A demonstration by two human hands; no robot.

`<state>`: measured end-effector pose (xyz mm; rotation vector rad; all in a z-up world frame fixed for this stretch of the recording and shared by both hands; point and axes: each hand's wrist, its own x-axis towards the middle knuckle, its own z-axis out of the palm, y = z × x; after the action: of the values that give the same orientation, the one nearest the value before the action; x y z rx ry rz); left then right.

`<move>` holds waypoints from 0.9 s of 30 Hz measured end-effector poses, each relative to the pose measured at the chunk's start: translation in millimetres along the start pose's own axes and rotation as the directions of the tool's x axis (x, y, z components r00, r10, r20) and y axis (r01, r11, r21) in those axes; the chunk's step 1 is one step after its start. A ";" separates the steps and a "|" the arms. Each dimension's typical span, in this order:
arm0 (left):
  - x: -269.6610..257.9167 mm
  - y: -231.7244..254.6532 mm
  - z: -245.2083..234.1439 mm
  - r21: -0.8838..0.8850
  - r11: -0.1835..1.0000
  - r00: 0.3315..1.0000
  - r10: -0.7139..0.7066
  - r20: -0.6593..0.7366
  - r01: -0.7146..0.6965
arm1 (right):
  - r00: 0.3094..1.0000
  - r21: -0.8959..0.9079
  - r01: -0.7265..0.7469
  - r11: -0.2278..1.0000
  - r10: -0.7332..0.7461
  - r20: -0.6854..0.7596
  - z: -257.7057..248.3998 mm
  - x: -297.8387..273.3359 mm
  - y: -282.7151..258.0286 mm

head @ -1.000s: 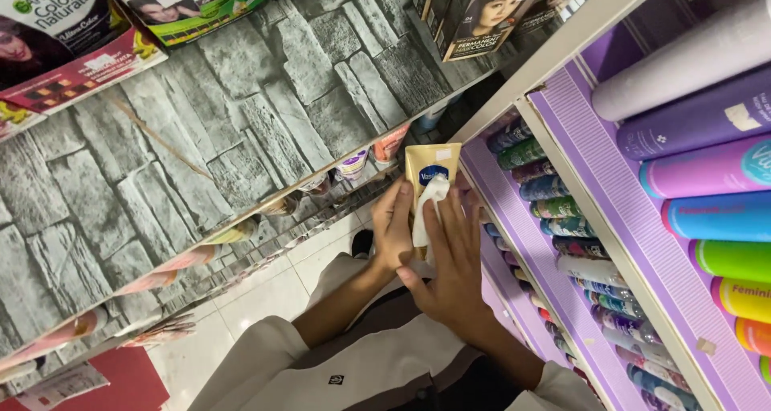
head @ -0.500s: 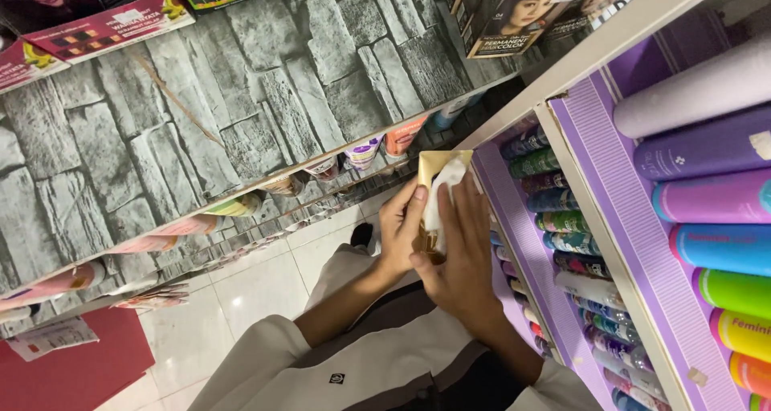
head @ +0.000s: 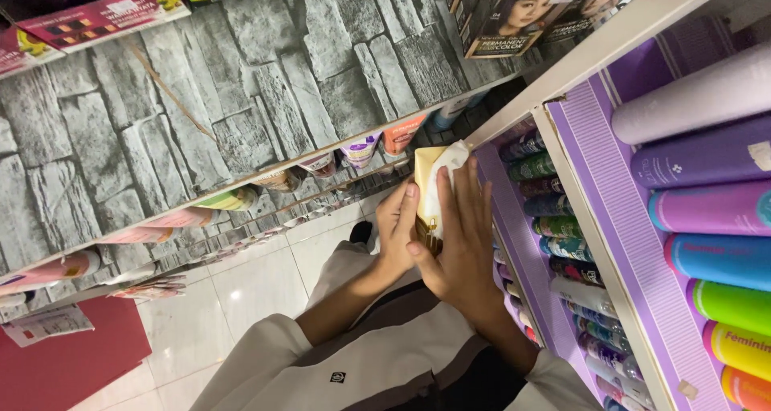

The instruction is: Cleaning lotion tubes on a shelf with a tissue.

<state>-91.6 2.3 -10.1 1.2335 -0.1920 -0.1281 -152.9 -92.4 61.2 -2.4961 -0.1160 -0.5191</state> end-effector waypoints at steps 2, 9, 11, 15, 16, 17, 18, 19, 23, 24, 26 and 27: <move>-0.7 2.0 1.8 -0.002 1.000 1.000 0.000 -0.010 0.000 | 1.000 0.040 0.016 0.999 -0.016 -0.015 -4.9 0.8 0.5; -7.6 -8.6 7.9 -0.077 0.997 0.999 0.010 -0.046 -0.014 | 0.986 0.145 0.046 0.988 -0.022 -0.165 -6.5 -10.1 15.8; -13.1 -5.7 10.2 -0.069 0.997 0.998 0.033 -0.062 -0.037 | 0.990 0.127 0.069 0.990 -0.052 -0.132 -10.7 -4.3 13.5; -20.9 -3.1 11.7 -0.072 0.997 0.996 0.033 -0.082 -0.039 | 0.995 0.123 0.096 0.988 -0.092 -0.034 -14.5 2.4 9.3; -23.1 -1.3 9.7 -0.071 0.997 0.995 0.032 -0.091 -0.038 | 0.995 0.128 0.098 0.987 -0.095 -0.026 -12.8 0.8 9.1; -25.3 0.4 7.5 -0.085 0.996 0.995 0.033 -0.090 -0.040 | 0.994 0.123 0.107 0.987 -0.108 0.002 -10.9 -0.8 8.9; -28.3 1.8 6.0 -0.101 0.994 0.996 0.031 -0.086 -0.040 | 0.992 0.117 0.114 0.987 -0.118 0.030 -9.6 -3.3 8.7; -31.3 2.5 3.7 -0.100 0.994 0.995 0.028 -0.093 -0.037 | 0.992 0.120 0.114 0.986 -0.119 0.038 -10.5 -6.8 6.7; -34.7 0.1 -14.0 -0.142 0.989 0.984 0.019 -0.177 -0.045 | 0.952 0.112 0.181 0.977 -0.203 0.230 -12.8 -10.0 -3.2; -36.2 -3.9 -18.3 -0.181 0.983 0.981 -0.010 -0.194 -0.026 | 0.928 0.120 0.198 0.973 -0.226 0.296 -14.6 -11.8 -5.0; -39.0 -9.4 -29.5 -0.125 0.991 0.973 0.009 -0.231 -0.039 | 0.902 0.119 0.212 0.970 -0.241 0.357 -18.5 -15.2 -16.9; -40.9 -11.8 -35.9 -0.069 0.997 0.964 0.025 -0.265 -0.045 | 0.874 0.118 0.223 0.968 -0.252 0.416 -20.0 -17.1 -23.5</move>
<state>-123.7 39.9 -35.9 1.1593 0.0227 0.0606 -180.0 -83.5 82.1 -2.5035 -0.6088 -0.0460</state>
